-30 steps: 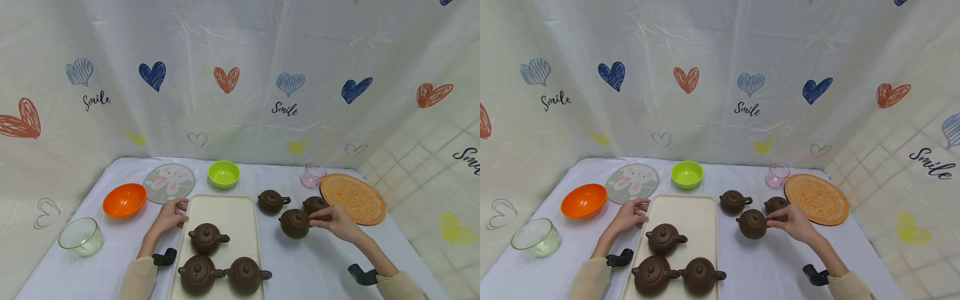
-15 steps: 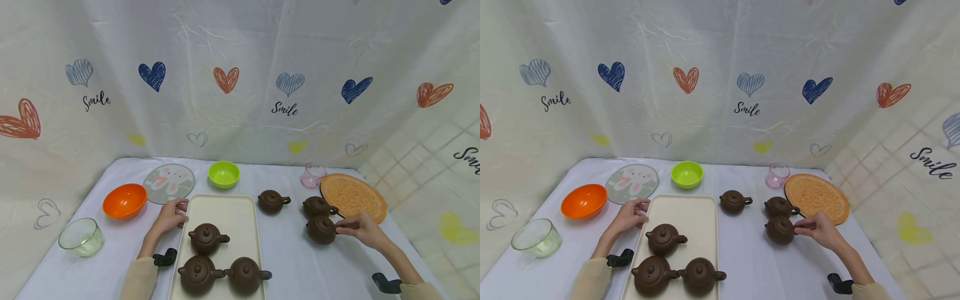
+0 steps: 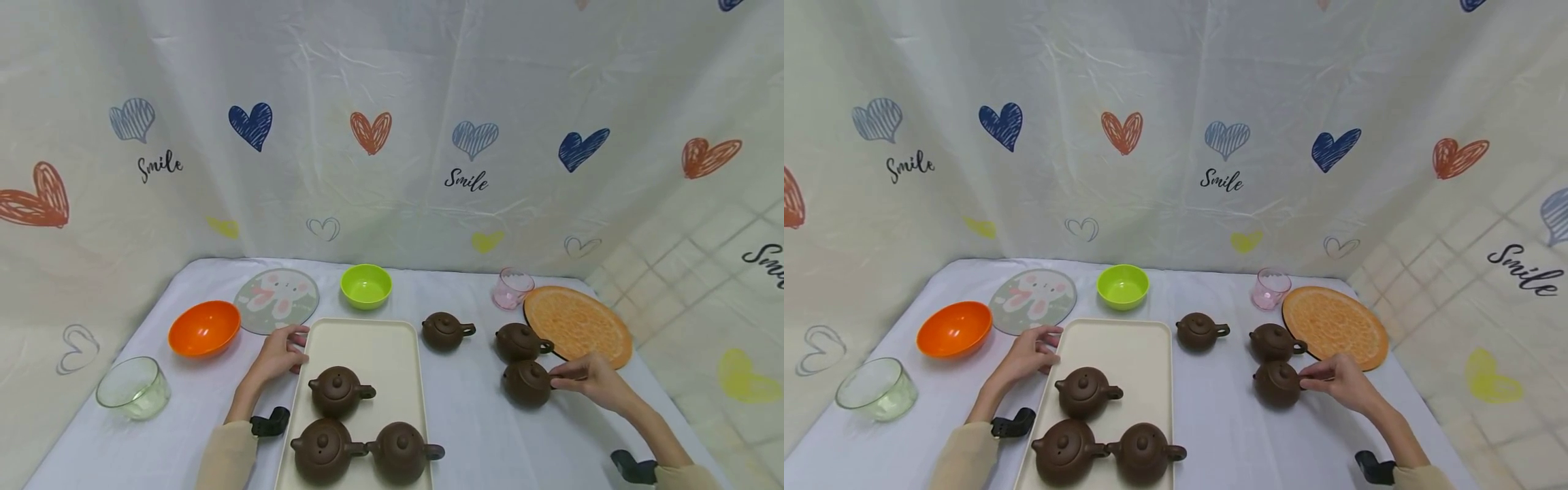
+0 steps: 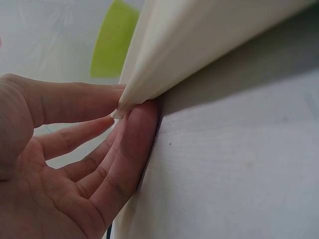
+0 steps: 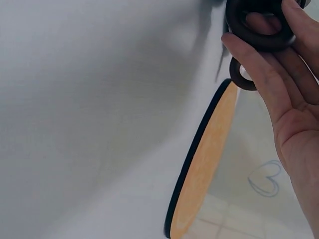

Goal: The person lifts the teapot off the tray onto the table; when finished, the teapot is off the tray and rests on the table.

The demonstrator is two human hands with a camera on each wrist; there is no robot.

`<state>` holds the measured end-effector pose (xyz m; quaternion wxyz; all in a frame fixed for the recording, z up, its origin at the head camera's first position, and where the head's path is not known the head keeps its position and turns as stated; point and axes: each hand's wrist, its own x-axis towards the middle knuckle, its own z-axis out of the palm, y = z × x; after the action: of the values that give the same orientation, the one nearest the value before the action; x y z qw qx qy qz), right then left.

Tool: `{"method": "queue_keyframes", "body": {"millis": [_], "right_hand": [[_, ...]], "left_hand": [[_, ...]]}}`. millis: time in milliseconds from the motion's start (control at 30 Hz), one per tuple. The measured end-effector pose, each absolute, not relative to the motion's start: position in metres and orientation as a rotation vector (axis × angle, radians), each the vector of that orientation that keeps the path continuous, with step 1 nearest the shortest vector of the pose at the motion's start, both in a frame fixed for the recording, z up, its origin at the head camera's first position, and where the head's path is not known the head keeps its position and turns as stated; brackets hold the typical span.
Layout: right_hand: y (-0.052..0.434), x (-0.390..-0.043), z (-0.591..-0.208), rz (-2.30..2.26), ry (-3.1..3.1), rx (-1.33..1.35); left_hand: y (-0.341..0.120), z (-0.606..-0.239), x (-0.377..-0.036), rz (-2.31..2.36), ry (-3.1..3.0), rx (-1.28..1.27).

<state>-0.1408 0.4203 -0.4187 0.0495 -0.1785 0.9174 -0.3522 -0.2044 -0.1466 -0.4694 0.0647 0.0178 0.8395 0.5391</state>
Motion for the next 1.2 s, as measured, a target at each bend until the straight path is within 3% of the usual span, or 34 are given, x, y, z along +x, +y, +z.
{"method": "queue_keyframes", "body": {"millis": [533, 800, 1200], "right_hand": [[0.402, -0.146, -0.389, -1.013, 2.918, -0.446], [0.324, -0.159, -0.381, -1.171, 2.935, -0.467], [0.199, -0.179, -0.399, -1.212, 2.662, -0.907]], "left_hand": [[-0.146, -0.470, -0.205, 1.638, 2.520, 0.048], [-0.148, -0.470, -0.205, 1.625, 2.533, 0.059], [-0.148, -0.470, -0.205, 1.628, 2.533, 0.069]]}}
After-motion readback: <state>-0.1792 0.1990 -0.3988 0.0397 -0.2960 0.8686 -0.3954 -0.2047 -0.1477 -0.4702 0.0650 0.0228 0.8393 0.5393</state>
